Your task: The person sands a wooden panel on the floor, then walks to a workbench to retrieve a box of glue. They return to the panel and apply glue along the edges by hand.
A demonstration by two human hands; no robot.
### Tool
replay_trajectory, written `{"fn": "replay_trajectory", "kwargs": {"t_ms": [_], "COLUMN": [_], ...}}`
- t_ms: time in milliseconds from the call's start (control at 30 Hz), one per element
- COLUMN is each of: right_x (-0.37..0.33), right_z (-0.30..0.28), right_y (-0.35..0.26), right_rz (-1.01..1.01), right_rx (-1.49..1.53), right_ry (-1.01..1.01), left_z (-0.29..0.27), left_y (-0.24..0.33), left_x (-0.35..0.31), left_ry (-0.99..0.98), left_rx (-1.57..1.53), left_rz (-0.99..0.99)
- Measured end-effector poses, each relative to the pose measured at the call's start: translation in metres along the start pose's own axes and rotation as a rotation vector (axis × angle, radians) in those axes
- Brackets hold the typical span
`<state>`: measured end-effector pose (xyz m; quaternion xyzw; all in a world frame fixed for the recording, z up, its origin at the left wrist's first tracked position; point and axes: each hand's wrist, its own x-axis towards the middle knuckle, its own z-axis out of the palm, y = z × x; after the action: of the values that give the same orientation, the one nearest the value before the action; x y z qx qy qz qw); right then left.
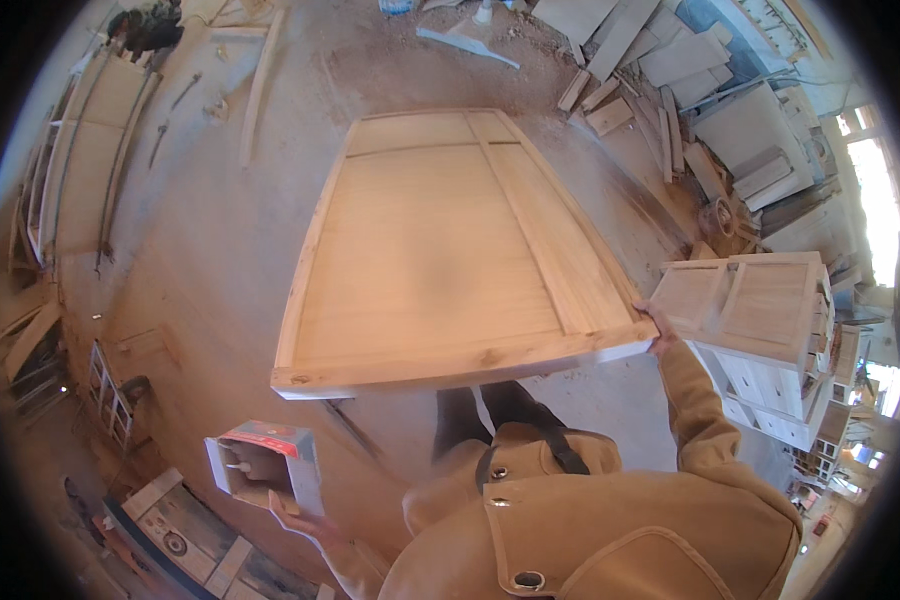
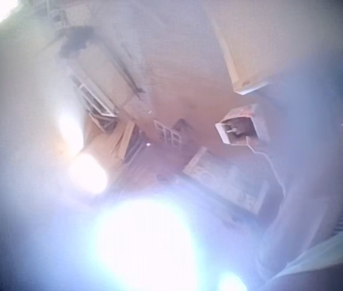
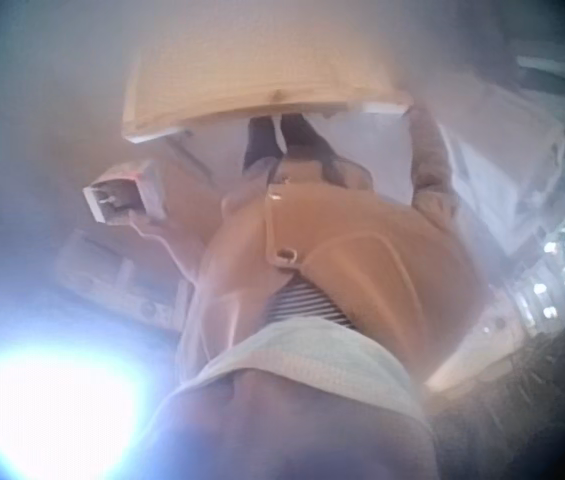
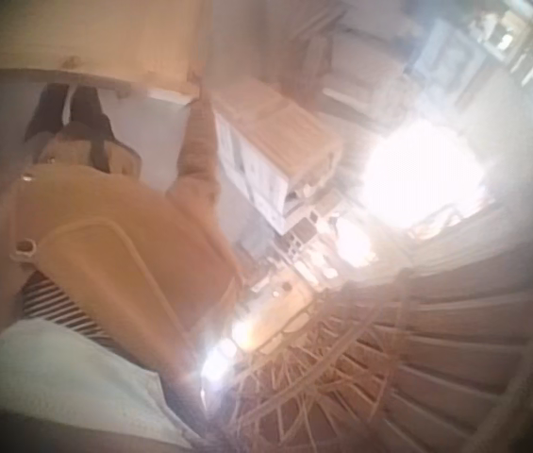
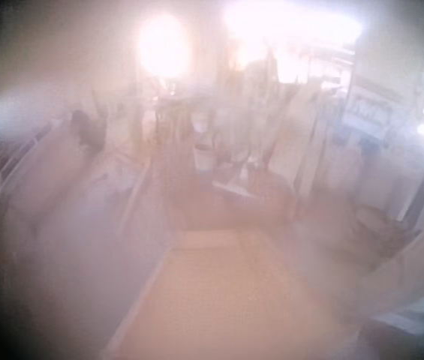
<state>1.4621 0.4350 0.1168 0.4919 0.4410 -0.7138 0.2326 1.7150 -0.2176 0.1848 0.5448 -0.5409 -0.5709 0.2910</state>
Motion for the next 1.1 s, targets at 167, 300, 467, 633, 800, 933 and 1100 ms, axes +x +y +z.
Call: {"fn": "replay_trajectory", "kwargs": {"t_ms": [167,300,467,633,800,933,1100], "right_x": [0.029,0.069,0.129,0.16,0.192,0.206,0.213], "right_z": [-0.036,-0.063,-0.128,-0.173,-0.183,-0.2,-0.211], "right_y": [-0.024,-0.019,-0.034,-0.05,-0.065,-0.074,-0.077], "right_rz": [-0.047,-0.019,-0.045,-0.035,-0.093,-0.033,0.03], "right_rx": [-0.128,-0.22,-0.168,-0.242,-0.202,-0.268,-0.505], "right_ry": [-0.055,0.005,-0.092,-0.091,-0.128,-0.176,-0.151], "left_z": [-0.009,0.011,0.028,0.029,0.043,0.054,0.075], "left_y": [-0.019,0.005,-0.017,-0.059,-0.061,-0.082,-0.107], "left_x": [-0.019,-0.038,-0.163,-0.265,-0.299,-0.344,-0.364], "left_ry": [-0.03,-0.011,-0.056,-0.169,-0.06,-0.285,-0.281], "left_rx": [-0.249,-0.238,-0.101,0.446,-0.284,0.225,0.579], "left_rz": [-0.237,-0.395,-0.124,0.446,-0.286,-0.007,0.173]}}
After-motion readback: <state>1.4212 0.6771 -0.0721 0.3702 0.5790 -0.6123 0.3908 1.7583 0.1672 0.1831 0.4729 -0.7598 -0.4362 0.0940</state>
